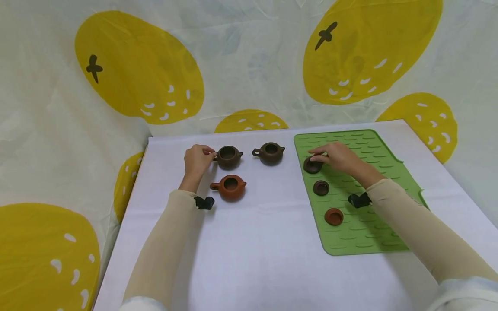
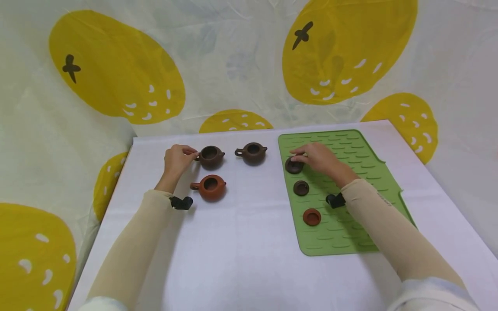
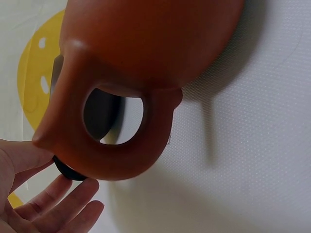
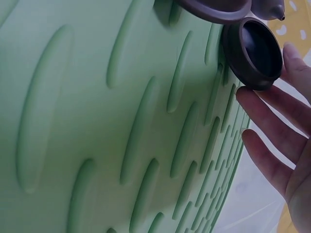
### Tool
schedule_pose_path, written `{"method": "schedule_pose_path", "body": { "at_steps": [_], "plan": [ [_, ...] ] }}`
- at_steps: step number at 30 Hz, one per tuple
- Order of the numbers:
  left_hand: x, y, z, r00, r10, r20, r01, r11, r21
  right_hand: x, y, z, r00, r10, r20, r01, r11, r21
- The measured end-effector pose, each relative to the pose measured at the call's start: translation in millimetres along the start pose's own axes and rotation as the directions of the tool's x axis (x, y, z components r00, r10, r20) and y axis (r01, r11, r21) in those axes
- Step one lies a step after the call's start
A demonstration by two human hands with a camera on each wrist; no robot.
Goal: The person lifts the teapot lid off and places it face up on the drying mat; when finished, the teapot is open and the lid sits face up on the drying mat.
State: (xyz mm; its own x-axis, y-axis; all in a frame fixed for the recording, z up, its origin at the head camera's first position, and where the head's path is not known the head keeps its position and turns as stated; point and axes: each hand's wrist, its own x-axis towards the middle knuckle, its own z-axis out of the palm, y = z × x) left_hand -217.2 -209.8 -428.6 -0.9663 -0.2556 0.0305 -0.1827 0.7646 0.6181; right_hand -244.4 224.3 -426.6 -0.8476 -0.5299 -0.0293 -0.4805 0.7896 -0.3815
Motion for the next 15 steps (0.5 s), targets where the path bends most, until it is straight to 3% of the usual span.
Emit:
{"method": "schedule_pose_path", "body": {
  "at_steps": [15],
  "plan": [
    [-1.1, 3.2, -3.2, 1.000, 0.010, -0.003, -0.010, 1.000, 0.020, -2.6, 0.0, -3.6, 1.000, 0.028, 0.006, -0.028, 0.999, -0.018]
  ]
}}
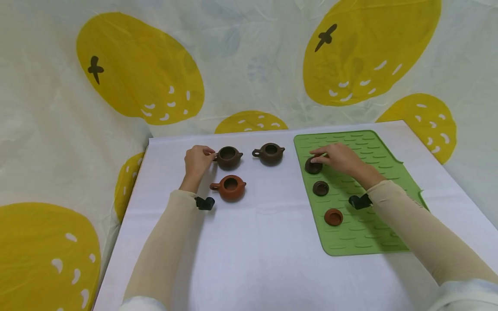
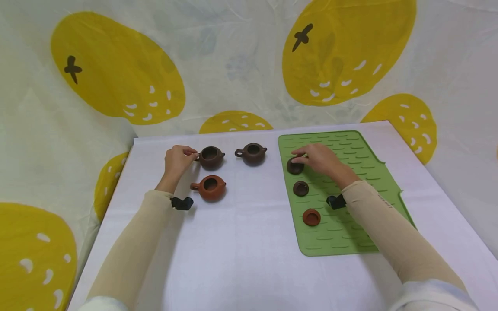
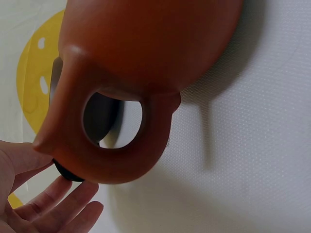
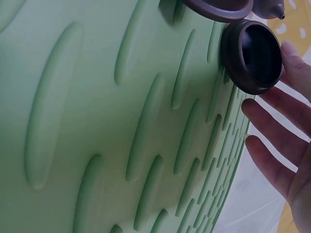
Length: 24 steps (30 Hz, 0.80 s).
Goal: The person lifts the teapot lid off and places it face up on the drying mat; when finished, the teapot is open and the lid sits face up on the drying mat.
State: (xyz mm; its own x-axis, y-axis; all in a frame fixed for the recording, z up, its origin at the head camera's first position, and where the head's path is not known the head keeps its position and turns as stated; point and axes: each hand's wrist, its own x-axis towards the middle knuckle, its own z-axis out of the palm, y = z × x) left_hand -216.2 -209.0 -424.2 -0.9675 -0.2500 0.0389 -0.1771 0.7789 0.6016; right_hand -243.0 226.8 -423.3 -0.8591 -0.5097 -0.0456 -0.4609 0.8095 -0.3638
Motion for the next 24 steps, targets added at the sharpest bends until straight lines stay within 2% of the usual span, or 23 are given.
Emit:
{"method": "schedule_pose_path", "body": {
  "at_steps": [8, 17, 24],
  "plan": [
    [-0.3, -0.2, 2.3, 1.000, -0.020, 0.002, 0.020, 1.000, -0.005, -2.6, -0.1, 0.2, 0.999, 0.031, -0.017, -0.031, 0.999, -0.015],
    [-0.7, -0.4, 1.9, 1.000, -0.030, 0.000, 0.030, 1.000, 0.005, -4.5, -6.3, -2.2, 0.998, -0.019, -0.054, 0.016, 0.998, -0.056],
    [-5.8, -0.3, -2.5, 0.998, -0.059, 0.034, 0.057, 0.997, 0.045, -9.0, -15.0, -7.9, 0.999, 0.019, -0.046, -0.022, 0.999, -0.048]
  ]
}}
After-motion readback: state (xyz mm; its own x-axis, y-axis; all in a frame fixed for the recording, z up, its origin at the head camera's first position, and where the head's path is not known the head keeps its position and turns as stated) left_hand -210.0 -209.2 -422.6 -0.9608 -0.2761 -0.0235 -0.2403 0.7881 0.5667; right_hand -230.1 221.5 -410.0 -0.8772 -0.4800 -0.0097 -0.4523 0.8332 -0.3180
